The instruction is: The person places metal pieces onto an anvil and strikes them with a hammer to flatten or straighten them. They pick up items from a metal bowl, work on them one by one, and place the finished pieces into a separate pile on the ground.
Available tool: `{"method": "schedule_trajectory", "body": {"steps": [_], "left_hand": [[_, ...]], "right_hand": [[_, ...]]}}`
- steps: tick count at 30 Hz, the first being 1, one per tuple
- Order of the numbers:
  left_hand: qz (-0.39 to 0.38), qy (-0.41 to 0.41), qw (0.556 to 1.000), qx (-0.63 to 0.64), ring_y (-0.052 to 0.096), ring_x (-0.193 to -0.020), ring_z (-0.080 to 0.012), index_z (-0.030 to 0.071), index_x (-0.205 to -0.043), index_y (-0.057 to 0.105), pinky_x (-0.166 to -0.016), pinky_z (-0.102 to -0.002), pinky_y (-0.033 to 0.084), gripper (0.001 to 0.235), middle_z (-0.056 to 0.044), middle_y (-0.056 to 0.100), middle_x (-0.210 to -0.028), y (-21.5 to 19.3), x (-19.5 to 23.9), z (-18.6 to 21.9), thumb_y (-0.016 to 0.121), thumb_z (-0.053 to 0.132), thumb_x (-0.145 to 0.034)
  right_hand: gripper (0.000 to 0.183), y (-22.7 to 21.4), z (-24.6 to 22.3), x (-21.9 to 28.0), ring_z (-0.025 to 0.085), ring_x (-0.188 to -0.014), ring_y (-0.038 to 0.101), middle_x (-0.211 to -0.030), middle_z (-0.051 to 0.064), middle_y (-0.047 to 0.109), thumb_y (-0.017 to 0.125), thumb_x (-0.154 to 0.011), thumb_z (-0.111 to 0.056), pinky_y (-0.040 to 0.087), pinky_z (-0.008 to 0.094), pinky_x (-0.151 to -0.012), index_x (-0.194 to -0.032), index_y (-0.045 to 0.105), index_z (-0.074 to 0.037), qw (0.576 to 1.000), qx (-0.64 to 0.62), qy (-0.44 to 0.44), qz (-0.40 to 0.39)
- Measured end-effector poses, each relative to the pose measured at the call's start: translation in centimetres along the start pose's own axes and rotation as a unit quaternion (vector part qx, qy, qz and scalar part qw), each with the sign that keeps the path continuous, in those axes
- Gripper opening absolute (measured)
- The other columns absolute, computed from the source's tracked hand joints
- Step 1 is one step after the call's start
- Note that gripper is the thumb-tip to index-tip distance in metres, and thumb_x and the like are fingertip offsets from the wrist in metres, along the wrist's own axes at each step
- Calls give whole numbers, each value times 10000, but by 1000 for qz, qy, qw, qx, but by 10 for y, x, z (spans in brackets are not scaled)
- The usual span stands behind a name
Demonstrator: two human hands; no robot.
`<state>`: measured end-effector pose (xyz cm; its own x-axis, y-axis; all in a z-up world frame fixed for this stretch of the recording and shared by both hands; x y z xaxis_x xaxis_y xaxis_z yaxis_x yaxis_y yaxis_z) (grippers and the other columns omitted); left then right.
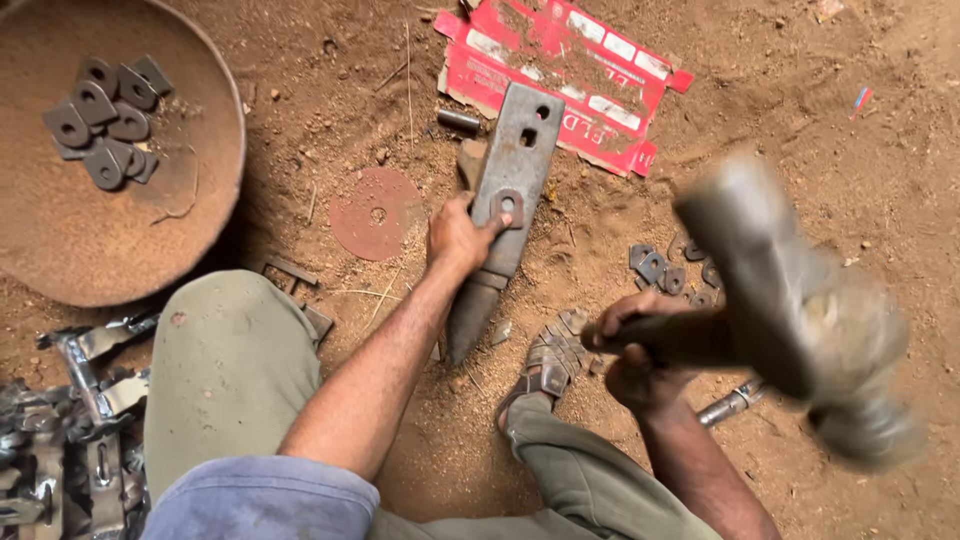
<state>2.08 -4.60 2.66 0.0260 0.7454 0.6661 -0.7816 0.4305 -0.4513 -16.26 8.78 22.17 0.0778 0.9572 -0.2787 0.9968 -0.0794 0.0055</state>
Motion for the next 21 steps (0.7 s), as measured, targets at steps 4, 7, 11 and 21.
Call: {"method": "schedule_trajectory", "body": {"steps": [4, 7, 11, 21], "left_hand": [[-8, 8, 1000, -4, 741, -909, -230, 90, -1409, 579, -791, -426, 627, 742, -145, 740, -1190, -2, -2, 2, 837, 441, -808], [-8, 5, 1000, -20, 730, -936, -242, 83, -1402, 571, -819, -431, 609, 772, -150, 728, -1193, -4, -7, 7, 864, 449, -788], [1, 29, 999, 17, 748, -970, -245, 88, -1383, 569, -845, -450, 607, 794, -129, 732, -1232, -10, -5, 0, 853, 451, -737], [221, 345, 903, -127, 443, -1404, -443, 82, -1330, 548, -1086, -666, 471, 727, -279, 415, -1547, 5, 19, 0, 868, 457, -796]], "right_hand": [[320, -3, 50, 4, 168, -470, 610, -691, 62, 626, 600, -1006, -307, 523, 320, -369, -1092, 534, -5, 863, 393, 304, -98], [324, -26, 52, 3, 141, -485, 607, -671, 35, 631, 566, -994, -373, 536, 314, -407, -1089, 567, -63, 850, 377, 365, -48], [376, -41, 37, 17, 117, -475, 610, -619, 34, 613, 510, -1041, -425, 520, 297, -422, -1035, 565, -53, 911, 322, 256, 31], [431, -36, 40, 92, 112, -489, 639, -639, 35, 644, 530, -1021, -464, 515, 275, -439, -1014, 575, -35, 934, 223, 267, 85]]}}
Point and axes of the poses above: each hand's wrist, its own x-axis away from the middle knuckle, its own y-axis out of the palm, z = x × y, the point moved 5 cm from there along -x, towards the middle knuckle
